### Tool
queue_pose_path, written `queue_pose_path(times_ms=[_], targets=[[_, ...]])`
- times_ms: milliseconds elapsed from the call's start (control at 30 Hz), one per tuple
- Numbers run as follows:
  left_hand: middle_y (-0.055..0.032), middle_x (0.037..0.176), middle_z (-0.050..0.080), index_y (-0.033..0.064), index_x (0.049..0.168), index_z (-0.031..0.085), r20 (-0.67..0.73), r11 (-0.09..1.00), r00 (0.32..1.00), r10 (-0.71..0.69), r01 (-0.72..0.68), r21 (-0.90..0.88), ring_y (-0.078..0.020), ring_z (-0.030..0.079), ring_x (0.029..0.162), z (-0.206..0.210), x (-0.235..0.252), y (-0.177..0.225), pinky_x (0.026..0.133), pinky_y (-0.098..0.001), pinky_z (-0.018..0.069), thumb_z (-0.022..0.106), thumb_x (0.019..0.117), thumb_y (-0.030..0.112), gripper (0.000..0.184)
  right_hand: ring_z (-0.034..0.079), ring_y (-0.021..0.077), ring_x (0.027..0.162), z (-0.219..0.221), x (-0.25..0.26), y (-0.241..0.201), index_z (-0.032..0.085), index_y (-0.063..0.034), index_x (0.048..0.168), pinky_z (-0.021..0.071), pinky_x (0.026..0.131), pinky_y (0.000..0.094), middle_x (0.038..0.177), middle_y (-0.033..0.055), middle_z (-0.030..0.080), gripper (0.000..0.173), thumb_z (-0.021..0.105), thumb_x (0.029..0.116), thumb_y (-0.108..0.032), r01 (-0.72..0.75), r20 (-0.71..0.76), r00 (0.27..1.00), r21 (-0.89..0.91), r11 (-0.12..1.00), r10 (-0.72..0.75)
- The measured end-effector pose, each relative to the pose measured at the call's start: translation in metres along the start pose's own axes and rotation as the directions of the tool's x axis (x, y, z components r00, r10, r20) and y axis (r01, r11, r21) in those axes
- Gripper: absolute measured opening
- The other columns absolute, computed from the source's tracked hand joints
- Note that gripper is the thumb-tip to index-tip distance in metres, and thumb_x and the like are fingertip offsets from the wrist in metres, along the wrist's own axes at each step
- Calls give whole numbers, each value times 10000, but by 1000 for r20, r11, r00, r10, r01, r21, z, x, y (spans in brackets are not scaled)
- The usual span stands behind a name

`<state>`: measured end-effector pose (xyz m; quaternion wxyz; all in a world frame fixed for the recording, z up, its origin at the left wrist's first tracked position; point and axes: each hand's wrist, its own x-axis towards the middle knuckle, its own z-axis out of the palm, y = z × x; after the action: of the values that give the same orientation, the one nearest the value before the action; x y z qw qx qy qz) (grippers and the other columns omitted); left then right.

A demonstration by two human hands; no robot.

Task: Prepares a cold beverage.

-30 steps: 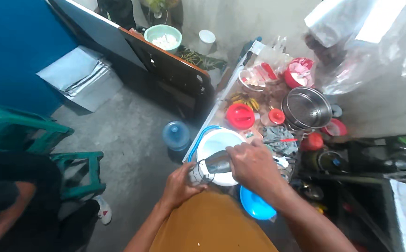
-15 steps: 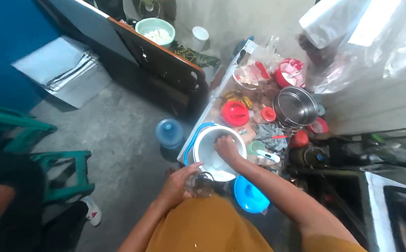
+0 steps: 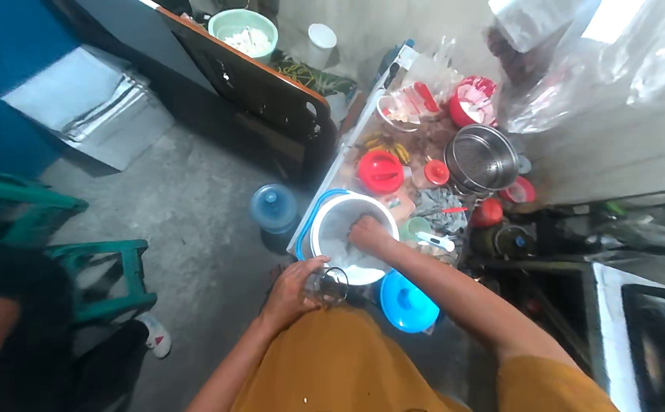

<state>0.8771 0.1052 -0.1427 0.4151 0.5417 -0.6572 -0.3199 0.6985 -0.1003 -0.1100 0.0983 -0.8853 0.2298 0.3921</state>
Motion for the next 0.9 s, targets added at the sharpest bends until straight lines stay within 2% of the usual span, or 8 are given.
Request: queue_pose_path(times_ms=[100,233,367,567,700,800,833,900], targets=[[32,1423,622,165,1407,579,16,1000,1000,-23,23,-7,-126,597,1288,0,-1,1,1111,-371,502,900,764,368,747,641,464,1130,-9,-12,-10,681,13,1184,476,968,640,1189,274,671,263,487,1008,-10,-48,-31,998,101,994,51],[-3,1435,618,138,1369,601,15,1000,1000,7,-7,-17,-151,609,1282,0,-4,2,1095,-387,517,904,763,348,710,664,477,1059,-28,-37,-24,680,92,1060,531,838,633,1105,300,677,202,500,982,44,-217,-53,972,180,959,230],[-30,1420,634,126,1369,617,-37,999,999,39,-40,-23,-179,631,1261,4,-14,2,1086,-395,525,871,802,413,684,668,453,1084,-38,-54,-21,696,46,1144,534,857,617,1139,273,688,259,480,1006,10,-310,-118,928,278,909,353],[-21,1419,635,146,1356,618,-65,999,997,34,-35,-26,-187,632,1263,4,-17,2,1082,-402,536,886,793,390,669,687,409,1040,-13,-34,-10,695,-72,1246,546,823,570,1120,213,706,292,529,1006,-64,-249,-377,835,390,887,401],[-35,1417,635,122,1353,619,-61,998,998,22,-25,-52,-199,626,1275,5,-15,2,1091,-411,535,909,771,322,681,676,413,1083,4,-6,-7,710,-85,1230,529,894,591,1158,208,703,293,521,1009,-48,-99,-519,812,329,939,267],[-9,1420,634,143,1353,620,-53,999,999,8,-10,-34,-178,624,1275,4,-14,2,1092,-409,531,910,766,339,683,652,384,1132,-8,-12,11,709,-146,1259,465,1023,581,1195,177,693,331,505,1019,-44,22,-409,911,192,981,60],[-1,1421,633,151,1353,619,-50,1000,999,2,-4,-27,-172,622,1274,3,-14,2,1091,-410,529,907,768,349,681,650,372,1135,-17,-19,13,716,-161,1259,443,1051,580,1198,166,697,341,507,1015,-47,14,-319,947,163,987,39],[-3,1415,638,151,1348,624,-54,1000,998,10,-12,-25,-171,629,1264,3,-15,1,1084,-406,534,910,764,357,682,659,399,1105,-30,-33,5,722,-79,1191,452,1036,600,1163,205,700,292,495,1016,-27,-86,-223,967,159,984,121]])
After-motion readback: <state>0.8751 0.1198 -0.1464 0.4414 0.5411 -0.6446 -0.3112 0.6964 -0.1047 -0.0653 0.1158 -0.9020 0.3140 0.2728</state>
